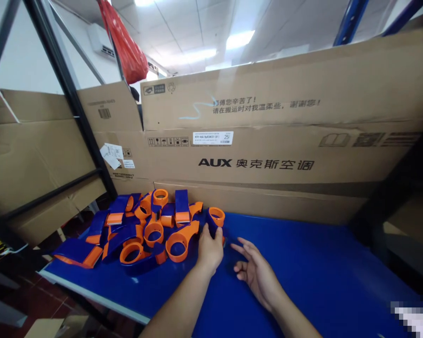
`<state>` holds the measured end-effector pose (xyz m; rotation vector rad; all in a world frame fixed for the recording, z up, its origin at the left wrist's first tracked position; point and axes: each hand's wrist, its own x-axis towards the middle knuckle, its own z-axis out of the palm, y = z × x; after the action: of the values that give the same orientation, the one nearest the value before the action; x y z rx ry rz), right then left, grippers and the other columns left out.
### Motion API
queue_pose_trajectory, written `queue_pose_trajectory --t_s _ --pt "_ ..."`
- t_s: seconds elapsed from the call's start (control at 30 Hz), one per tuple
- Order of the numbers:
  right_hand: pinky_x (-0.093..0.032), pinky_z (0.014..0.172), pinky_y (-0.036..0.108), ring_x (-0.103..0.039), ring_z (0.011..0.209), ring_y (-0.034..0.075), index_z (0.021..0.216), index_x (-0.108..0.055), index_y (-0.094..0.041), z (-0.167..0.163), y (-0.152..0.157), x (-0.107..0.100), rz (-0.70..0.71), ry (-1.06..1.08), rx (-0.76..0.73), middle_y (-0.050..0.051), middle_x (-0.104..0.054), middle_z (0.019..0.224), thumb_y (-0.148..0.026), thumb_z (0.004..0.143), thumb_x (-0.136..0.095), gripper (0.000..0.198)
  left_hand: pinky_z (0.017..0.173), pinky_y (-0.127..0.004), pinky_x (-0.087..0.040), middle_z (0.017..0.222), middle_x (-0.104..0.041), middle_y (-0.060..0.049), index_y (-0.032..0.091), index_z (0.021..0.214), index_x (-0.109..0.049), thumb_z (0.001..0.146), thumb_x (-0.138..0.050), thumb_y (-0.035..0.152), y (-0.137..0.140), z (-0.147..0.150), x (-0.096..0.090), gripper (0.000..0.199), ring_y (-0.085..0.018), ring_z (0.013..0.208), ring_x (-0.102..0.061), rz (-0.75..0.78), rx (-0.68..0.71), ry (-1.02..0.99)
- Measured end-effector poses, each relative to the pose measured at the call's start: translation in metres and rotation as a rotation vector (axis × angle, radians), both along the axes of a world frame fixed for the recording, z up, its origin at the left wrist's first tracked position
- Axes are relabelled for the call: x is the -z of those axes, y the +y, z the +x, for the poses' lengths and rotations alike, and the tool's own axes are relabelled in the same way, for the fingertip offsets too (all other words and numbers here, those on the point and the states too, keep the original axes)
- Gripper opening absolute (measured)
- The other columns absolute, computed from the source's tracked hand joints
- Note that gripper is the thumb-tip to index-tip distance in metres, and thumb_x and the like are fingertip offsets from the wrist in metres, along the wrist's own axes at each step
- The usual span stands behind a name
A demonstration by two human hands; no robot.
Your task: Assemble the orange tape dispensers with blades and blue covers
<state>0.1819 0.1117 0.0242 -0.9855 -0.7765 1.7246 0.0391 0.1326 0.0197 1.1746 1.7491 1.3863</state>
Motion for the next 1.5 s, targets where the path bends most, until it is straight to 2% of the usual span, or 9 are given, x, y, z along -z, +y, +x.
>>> queue_pose_trajectory --t_s 0.1,0.27,0.47,0.57,0.7,0.83,1.03,1.37,1.5 --pt "-0.053 0.044 0.025 -0.064 0.057 0.010 0.136 -0.053 -0.032 0.000 0.000 -0.001 0.010 0.010 0.001 0.010 -0.061 0.145 -0.039 0.085 -0.073 0.055 0.124 -0.041 -0.037 0.161 -0.045 -0.026 0.008 0.159 -0.038 0.100 -0.055 0.044 -0.007 0.014 -0.001 0.072 -0.032 0.153 -0.042 -0.039 0.005 0.152" --pt "-0.054 0.046 0.026 -0.065 0.060 0.011 0.136 -0.053 -0.031 0.000 -0.003 -0.003 0.024 0.020 -0.017 0.008 -0.065 0.139 -0.033 0.080 -0.076 0.061 0.120 -0.051 -0.041 0.167 -0.029 -0.031 0.013 0.165 -0.028 0.096 -0.060 0.029 -0.019 0.032 0.001 0.078 -0.042 0.154 -0.038 -0.086 -0.011 0.535" --pt "-0.052 0.045 0.024 -0.067 0.061 0.011 0.134 -0.055 -0.029 0.000 -0.005 -0.003 0.021 -0.015 -0.009 0.011 -0.060 0.146 -0.032 0.079 -0.076 0.060 0.113 -0.048 -0.050 0.160 -0.043 -0.029 0.013 0.154 -0.050 0.099 -0.044 0.010 -0.005 0.019 0.000 0.055 -0.038 0.144 -0.053 -0.067 -0.010 0.797" --pt "-0.051 0.044 0.024 -0.066 0.060 0.010 0.133 -0.055 -0.029 -0.001 -0.005 -0.003 0.025 -0.040 -0.006 0.011 -0.059 0.145 -0.032 0.079 -0.076 0.058 0.117 -0.049 -0.047 0.159 -0.045 -0.028 0.010 0.153 -0.052 0.097 -0.042 0.002 0.000 0.015 0.000 0.058 -0.036 0.151 -0.045 -0.025 -0.046 0.936" --pt "-0.049 0.043 0.023 -0.065 0.059 0.010 0.132 -0.056 -0.028 -0.001 -0.005 -0.002 0.034 -0.054 -0.009 0.012 -0.061 0.142 -0.032 0.078 -0.077 0.058 0.121 -0.052 -0.044 0.161 -0.047 -0.022 0.012 0.152 -0.054 0.098 -0.043 0.005 0.000 0.015 0.002 0.055 -0.036 0.155 -0.038 0.053 -0.013 1.073" --pt "-0.049 0.044 0.023 -0.066 0.059 0.010 0.132 -0.055 -0.027 -0.002 -0.005 0.002 0.042 -0.071 -0.021 0.012 -0.062 0.141 -0.032 0.077 -0.077 0.060 0.116 -0.048 -0.051 0.158 -0.050 -0.022 0.012 0.154 -0.052 0.099 -0.040 0.005 0.002 0.014 0.006 0.057 -0.035 0.150 -0.045 0.038 0.026 1.136" --pt "-0.049 0.043 0.023 -0.065 0.057 0.010 0.133 -0.054 -0.028 -0.003 -0.004 0.006 0.049 -0.106 -0.013 0.012 -0.064 0.137 -0.036 0.077 -0.078 0.061 0.106 -0.045 -0.059 0.168 -0.035 -0.020 0.014 0.162 -0.038 0.092 -0.038 -0.002 0.013 0.008 0.014 0.072 -0.035 0.149 -0.048 -0.010 0.019 1.129" --pt "-0.048 0.045 0.024 -0.065 0.059 0.010 0.134 -0.052 -0.026 -0.004 -0.003 0.009 0.054 -0.161 -0.008 0.014 -0.061 0.142 -0.036 0.080 -0.076 0.060 0.119 -0.047 -0.048 0.165 -0.041 -0.023 0.008 0.158 -0.044 0.096 -0.040 0.003 0.007 0.005 0.022 0.062 -0.035 0.157 -0.035 0.062 0.015 1.142" --pt "-0.048 0.045 0.024 -0.065 0.060 0.010 0.133 -0.053 -0.026 -0.004 -0.005 0.007 0.039 -0.150 -0.007 0.014 -0.059 0.145 -0.036 0.081 -0.075 0.058 0.121 -0.048 -0.045 0.166 -0.037 -0.025 0.006 0.159 -0.042 0.096 -0.047 0.007 0.007 0.004 0.023 0.063 -0.037 0.159 -0.030 0.066 0.038 1.101"
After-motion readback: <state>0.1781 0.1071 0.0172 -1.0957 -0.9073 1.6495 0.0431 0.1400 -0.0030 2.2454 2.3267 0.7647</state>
